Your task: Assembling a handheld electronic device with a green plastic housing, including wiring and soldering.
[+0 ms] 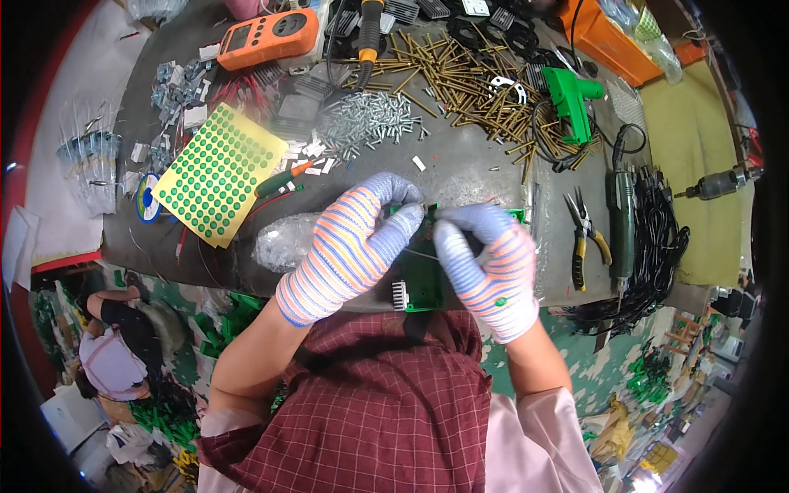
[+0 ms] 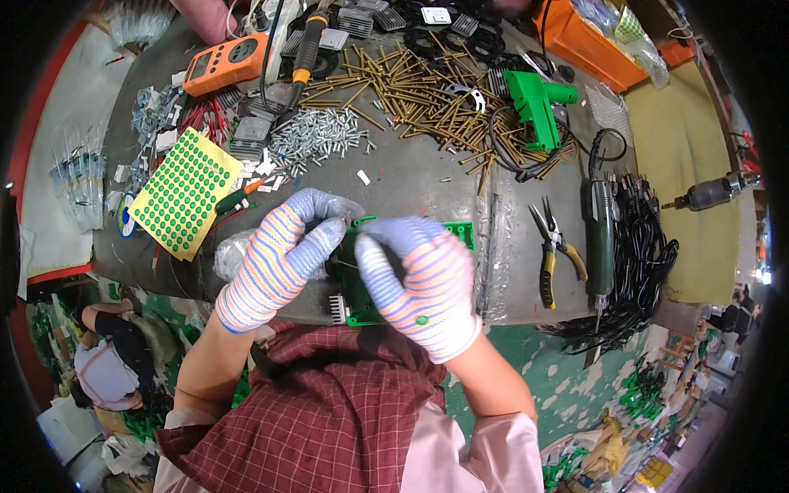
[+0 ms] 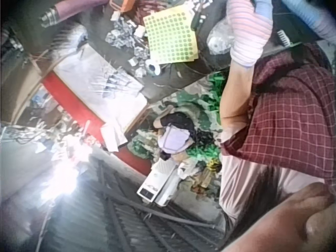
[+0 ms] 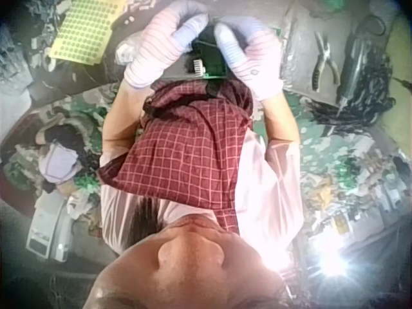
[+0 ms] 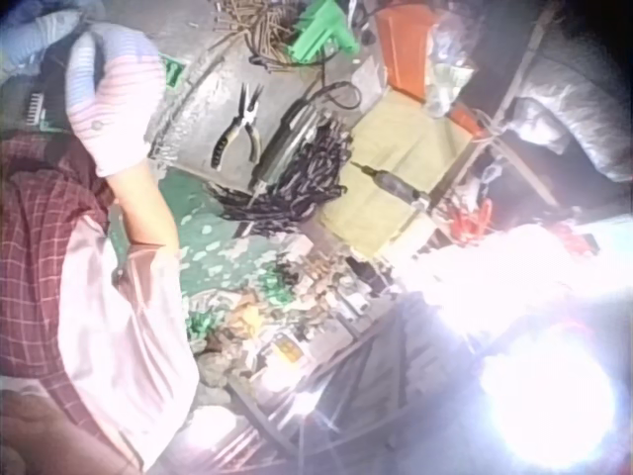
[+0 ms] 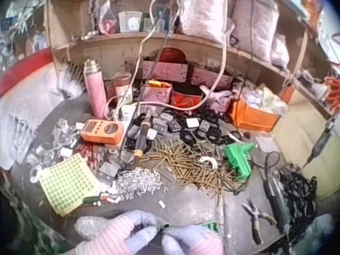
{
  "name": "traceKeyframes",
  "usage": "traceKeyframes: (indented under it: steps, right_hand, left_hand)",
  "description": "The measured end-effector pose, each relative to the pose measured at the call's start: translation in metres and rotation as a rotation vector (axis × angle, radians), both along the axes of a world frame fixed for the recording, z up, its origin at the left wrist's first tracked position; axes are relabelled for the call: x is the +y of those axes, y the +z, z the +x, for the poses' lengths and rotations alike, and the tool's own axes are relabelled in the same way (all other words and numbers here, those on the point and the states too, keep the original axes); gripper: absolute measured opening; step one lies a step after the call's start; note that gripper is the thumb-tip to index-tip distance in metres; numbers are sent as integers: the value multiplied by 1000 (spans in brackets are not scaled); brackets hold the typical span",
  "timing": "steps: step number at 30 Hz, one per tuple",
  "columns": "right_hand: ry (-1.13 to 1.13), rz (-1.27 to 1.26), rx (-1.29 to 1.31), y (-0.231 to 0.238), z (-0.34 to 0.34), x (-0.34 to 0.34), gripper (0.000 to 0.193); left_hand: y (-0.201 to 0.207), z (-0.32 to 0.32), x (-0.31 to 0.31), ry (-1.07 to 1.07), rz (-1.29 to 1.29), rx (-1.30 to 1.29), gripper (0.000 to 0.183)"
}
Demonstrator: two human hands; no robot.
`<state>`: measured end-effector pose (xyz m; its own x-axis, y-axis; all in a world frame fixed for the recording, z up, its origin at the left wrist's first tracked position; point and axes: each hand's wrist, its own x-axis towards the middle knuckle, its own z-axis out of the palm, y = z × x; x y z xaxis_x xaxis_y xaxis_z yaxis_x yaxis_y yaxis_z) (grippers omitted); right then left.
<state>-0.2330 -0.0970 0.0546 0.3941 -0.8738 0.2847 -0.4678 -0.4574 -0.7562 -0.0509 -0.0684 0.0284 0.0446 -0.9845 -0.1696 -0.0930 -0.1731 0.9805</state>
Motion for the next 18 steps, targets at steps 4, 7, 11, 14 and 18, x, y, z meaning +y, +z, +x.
traceKeyframes:
  steps: [4,7,11,14,18]
  right_hand:
    - [102,-361,122,13,-8,-22,20]
    - [284,-563,374,10,-12,-34,28]
    - [369,-618,478,11,-17,-38,31]
    - [374,-632,495,10,-14,-39,25]
    - [313,-484,557,14,-6,-32,12]
  left_hand:
    - [9,5,-1,-152,-92,-120,14]
    - [7,8,-2,-185,-209,-246,15]
    - [13,7,-3,-255,-70,-186,14]
    - [11,7,-2,-253,-45,-69,16]
    - [4,1,-4,-131,-510,-558,19]
